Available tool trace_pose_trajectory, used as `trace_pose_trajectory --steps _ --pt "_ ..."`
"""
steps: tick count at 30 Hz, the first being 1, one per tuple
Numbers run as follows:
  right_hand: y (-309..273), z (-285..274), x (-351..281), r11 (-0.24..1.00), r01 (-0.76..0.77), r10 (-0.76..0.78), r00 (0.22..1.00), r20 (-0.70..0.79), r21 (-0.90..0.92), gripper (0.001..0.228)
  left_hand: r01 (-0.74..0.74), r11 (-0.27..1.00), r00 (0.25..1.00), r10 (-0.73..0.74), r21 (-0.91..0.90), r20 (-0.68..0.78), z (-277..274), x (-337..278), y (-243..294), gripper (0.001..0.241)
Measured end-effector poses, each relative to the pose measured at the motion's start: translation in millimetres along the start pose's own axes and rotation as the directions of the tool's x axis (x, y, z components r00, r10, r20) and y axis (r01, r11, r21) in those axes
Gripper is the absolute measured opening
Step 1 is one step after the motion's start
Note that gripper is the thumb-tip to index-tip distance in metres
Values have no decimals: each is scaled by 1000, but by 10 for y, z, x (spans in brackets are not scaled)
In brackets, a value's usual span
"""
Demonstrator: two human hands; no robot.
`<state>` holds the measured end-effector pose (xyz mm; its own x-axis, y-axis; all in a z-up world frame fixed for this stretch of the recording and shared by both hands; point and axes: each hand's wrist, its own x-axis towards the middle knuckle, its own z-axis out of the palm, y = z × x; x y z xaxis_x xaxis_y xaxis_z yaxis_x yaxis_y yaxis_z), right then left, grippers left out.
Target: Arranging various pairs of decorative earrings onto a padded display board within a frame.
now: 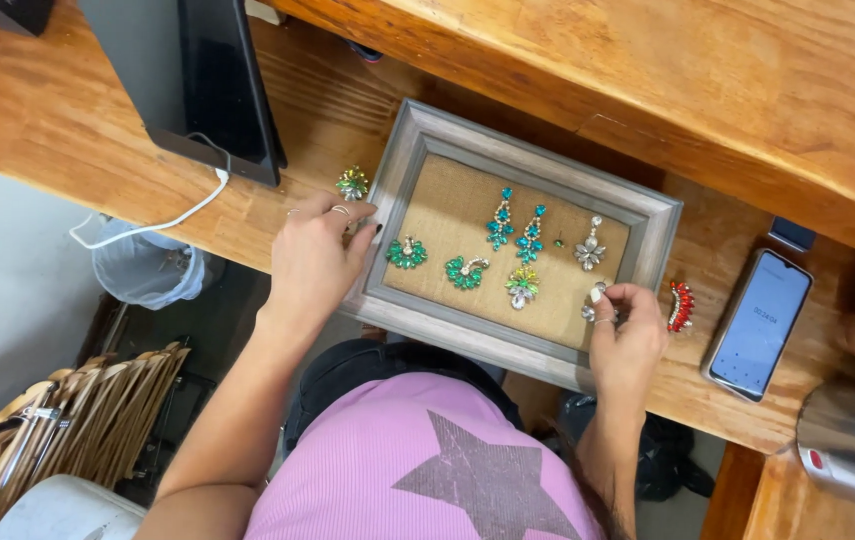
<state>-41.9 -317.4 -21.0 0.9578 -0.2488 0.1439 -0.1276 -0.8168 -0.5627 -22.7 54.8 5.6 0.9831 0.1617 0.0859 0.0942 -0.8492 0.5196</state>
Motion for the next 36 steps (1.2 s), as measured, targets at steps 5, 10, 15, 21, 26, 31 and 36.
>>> trace_pose_trajectory --steps 5,10,15,21,26,31,36 --pt "338 -269 -52 977 -192 199 977 -76 92 12 -69 986 979 96 -154 177 39 39 136 22" --pt "1092 -306 7 915 -373 365 928 -78 -152 11 -61 990 930 103 -128 354 2 86 298 33" --pt "1340 -140 32 869 -446 450 893 -32 -216 8 -94 995 919 101 -35 381 167 131 227 31" --pt "1214 -53 47 901 -364 366 930 -38 -236 4 -125 991 901 136 -54 413 133 109 318 27" --pt "1203 -79 12 926 -274 249 961 -124 -261 14 -38 981 919 108 -188 379 28 81 360 18" --pt "515 -334 1 983 -112 90 984 -153 -143 21 -86 902 981 150 -422 121 -76 125 97 20" --pt "273 -320 -25 1000 -12 10 978 -210 -8 19 -50 947 983 -10 -317 -184 -402 132 -112 26"
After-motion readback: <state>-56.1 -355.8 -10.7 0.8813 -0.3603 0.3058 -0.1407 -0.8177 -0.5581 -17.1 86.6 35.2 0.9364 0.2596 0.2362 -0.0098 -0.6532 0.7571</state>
